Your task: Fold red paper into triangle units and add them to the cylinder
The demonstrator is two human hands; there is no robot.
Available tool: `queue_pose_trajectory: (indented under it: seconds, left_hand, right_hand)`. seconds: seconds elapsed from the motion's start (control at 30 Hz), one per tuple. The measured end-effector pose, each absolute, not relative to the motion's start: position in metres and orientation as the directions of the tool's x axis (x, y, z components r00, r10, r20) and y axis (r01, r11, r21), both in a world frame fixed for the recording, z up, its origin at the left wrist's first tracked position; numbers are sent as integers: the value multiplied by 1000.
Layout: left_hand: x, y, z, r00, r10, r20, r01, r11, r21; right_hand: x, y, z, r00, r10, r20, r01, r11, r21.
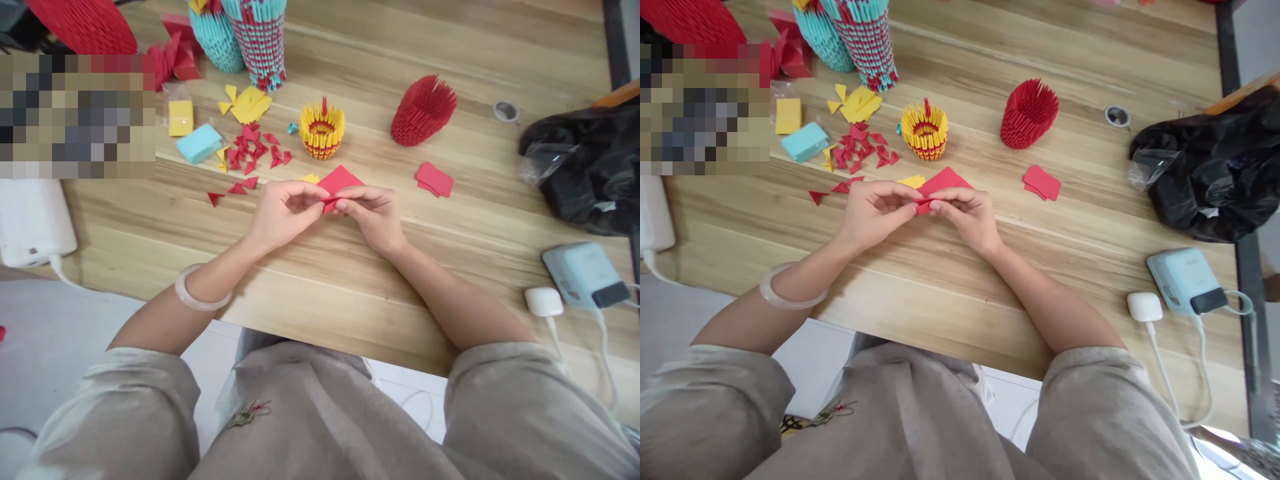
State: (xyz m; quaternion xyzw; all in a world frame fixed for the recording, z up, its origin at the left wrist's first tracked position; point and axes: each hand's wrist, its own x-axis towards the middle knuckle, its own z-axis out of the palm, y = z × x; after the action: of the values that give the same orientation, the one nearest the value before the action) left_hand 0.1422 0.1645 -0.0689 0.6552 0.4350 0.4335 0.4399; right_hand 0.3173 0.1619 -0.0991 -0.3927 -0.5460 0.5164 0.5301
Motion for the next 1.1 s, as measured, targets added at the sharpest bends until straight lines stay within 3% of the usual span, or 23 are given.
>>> queue_pose_trajectory:
  seconds: [0.33, 0.63, 1.1]
  left_hand:
    - [142, 162, -69, 222, 936, 272, 269, -327, 906]
    - [141, 160, -64, 228, 944, 240, 351, -309, 884]
    - [145, 162, -66, 185, 967, 177, 178, -210, 961]
  right_hand:
    - [318, 162, -98, -95, 975, 199, -94, 190, -977]
    - [318, 161, -96, -87, 982, 171, -85, 163, -983]
    - [320, 162, -94, -56, 972, 226, -34, 225, -974]
